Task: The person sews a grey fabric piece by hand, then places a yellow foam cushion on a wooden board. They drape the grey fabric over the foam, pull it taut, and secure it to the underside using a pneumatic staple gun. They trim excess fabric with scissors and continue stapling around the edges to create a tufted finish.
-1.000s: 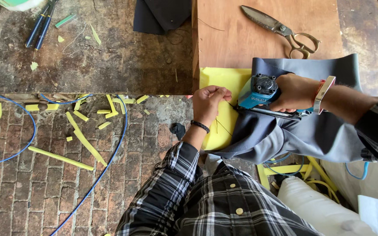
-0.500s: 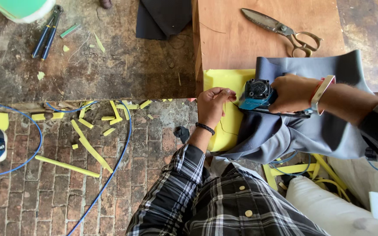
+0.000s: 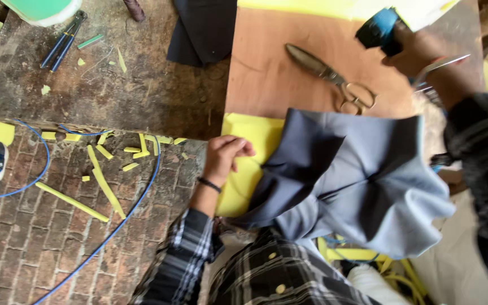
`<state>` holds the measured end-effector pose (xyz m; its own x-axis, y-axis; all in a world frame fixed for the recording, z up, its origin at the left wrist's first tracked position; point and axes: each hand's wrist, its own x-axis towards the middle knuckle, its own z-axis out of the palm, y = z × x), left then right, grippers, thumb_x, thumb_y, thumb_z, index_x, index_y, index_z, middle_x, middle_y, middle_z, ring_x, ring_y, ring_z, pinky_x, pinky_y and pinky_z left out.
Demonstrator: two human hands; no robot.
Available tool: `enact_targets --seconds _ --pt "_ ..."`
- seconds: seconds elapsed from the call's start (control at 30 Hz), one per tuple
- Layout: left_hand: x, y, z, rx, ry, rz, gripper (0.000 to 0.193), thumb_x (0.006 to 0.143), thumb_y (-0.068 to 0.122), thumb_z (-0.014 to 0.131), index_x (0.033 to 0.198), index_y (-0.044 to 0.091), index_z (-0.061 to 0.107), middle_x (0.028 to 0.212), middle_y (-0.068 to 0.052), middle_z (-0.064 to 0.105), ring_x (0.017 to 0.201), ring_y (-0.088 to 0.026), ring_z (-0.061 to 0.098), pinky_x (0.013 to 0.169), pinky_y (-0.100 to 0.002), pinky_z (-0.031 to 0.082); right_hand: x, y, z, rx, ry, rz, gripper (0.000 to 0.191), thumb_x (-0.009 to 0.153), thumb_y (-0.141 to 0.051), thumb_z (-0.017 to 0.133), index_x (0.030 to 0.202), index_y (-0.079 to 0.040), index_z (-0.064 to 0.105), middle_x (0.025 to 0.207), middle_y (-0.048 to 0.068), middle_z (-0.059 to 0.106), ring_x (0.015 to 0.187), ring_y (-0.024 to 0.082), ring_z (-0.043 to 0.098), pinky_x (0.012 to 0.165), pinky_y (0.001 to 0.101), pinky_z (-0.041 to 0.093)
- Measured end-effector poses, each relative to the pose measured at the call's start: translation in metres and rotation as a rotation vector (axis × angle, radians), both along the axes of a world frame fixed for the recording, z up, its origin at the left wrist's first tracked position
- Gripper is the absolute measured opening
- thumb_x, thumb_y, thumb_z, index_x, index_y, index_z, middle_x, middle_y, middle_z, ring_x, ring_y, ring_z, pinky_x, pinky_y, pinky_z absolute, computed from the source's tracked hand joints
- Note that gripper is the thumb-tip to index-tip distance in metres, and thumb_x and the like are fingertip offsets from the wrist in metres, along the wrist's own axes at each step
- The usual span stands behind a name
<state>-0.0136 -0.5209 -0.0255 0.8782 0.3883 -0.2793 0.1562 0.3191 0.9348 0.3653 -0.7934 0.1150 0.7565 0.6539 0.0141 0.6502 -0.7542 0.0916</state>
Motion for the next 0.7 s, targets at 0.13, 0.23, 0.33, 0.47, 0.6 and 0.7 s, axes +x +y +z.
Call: enact_targets --seconds 0.13,0.23,0.33,0.47,0.6,0.7 --pt "-0.01 0.008 0.004 -0.003 -0.011 -0.002 0.023 0.098 0.02 0.061 0.091 0.003 0.076 0.087 -0.011 0.079 0.081 -0.017 0.078 0.043 -0.023 0.046 0.003 0.025 -0.041 0.392 0.243 -0.016 0.039 0.102 -0.031 0.075 0.136 -0.011 0.068 0.111 0.021 0.074 0.096 0.036 0.072 0.08 0.0487 0.053" --pt "-0.024 0.008 0.014 -0.041 -0.02 0.036 0.023 0.098 0.016 0.058 0.091 0.003 0.076 0.1 -0.013 0.079 0.094 -0.018 0.075 0.061 -0.028 0.057 -0.011 0.025 -0.058 0.396 -0.067 0.278 0.065 0.076 -0.011 0.081 0.14 -0.009 0.069 0.11 0.027 0.069 0.1 0.041 0.067 0.087 0.0468 0.055" --pt "-0.042 0.005 0.031 -0.034 -0.027 0.234 0.023 0.099 0.016 0.055 0.085 0.006 0.071 0.11 -0.014 0.078 0.102 -0.022 0.074 0.077 -0.037 0.062 -0.051 0.01 -0.071 0.555 0.042 0.248 0.025 0.093 -0.014 0.074 0.118 -0.014 0.074 0.119 0.016 0.07 0.11 0.035 0.068 0.094 0.0414 0.056" --pt "-0.052 -0.004 0.051 -0.112 -0.141 0.232 0.023 0.101 0.016 0.056 0.087 0.005 0.07 0.114 -0.016 0.076 0.107 -0.026 0.073 0.086 -0.041 0.059 -0.089 -0.014 -0.098 0.393 0.128 0.288 0.037 0.079 -0.016 0.074 0.115 -0.007 0.072 0.111 0.018 0.071 0.106 0.036 0.068 0.091 0.045 0.056" --pt "-0.044 -0.013 0.06 -0.14 -0.255 0.151 0.024 0.105 0.018 0.054 0.09 0.006 0.067 0.112 -0.015 0.077 0.109 -0.027 0.073 0.092 -0.041 0.058 -0.068 -0.012 -0.115 0.3 0.117 0.143 0.047 0.076 -0.029 0.078 0.116 -0.004 0.072 0.105 0.022 0.072 0.095 0.039 0.069 0.082 0.0469 0.055" --pt "-0.038 -0.012 0.058 -0.18 -0.324 0.134 0.022 0.107 0.018 0.055 0.092 0.005 0.066 0.101 -0.012 0.073 0.105 -0.029 0.074 0.096 -0.042 0.058 -0.049 0.004 -0.103 0.07 0.245 0.031 0.039 0.085 -0.039 0.076 0.107 -0.008 0.076 0.097 0.02 0.075 0.092 0.04 0.071 0.083 0.0489 0.056"
